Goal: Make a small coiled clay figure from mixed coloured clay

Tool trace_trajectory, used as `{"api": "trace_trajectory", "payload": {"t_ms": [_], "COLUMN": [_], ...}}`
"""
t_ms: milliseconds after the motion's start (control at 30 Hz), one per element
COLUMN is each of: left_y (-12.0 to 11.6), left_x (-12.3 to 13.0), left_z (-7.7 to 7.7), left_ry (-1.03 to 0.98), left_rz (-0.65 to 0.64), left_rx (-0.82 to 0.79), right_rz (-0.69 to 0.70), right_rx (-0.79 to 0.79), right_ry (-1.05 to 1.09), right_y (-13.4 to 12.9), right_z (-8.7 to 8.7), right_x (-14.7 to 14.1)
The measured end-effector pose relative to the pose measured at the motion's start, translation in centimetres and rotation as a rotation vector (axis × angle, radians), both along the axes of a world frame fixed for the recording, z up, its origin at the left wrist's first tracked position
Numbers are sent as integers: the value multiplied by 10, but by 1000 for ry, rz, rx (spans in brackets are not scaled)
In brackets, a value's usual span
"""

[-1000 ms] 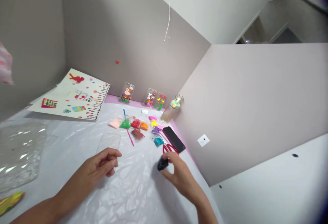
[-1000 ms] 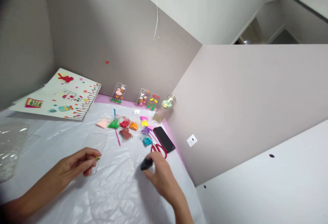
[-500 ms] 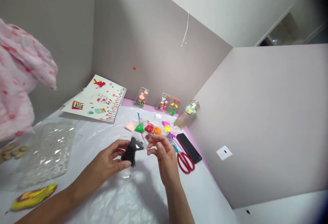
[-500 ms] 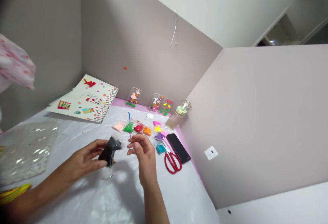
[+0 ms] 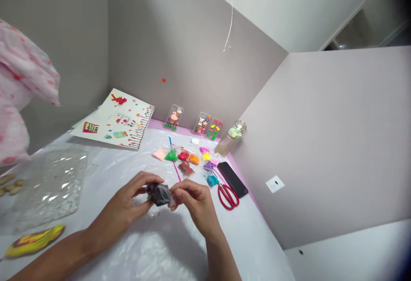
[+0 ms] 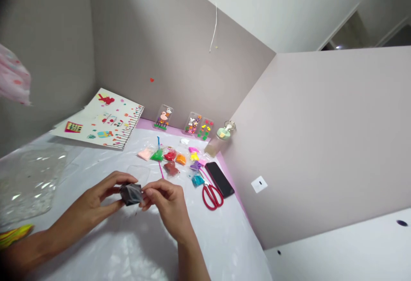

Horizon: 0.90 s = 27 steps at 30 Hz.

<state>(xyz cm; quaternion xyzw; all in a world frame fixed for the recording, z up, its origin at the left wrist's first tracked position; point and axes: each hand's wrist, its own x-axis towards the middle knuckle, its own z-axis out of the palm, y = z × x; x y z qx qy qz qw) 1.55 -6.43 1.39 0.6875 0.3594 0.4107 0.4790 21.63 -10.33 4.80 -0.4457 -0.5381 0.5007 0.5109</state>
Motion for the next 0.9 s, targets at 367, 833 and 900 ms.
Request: {"api": "trace_trajectory", "payload": {"t_ms": [367,833,900], "left_y": [1,-7,-10], "left_x": [-3,-1,-1], "left_z": [-2,-5,-3], "left_ry": [101,95,132], "left_rz": [131,250,316], "left_rx": [155,312,468], "right_rz": [12,-412,-427], "right_rx": [15,436,582], "right_ry": [-172,-650,-770], "right_y": [-4,-3,-5], "right_z": [-3,-22,-26], "right_x": [-5,-20,-25]}}
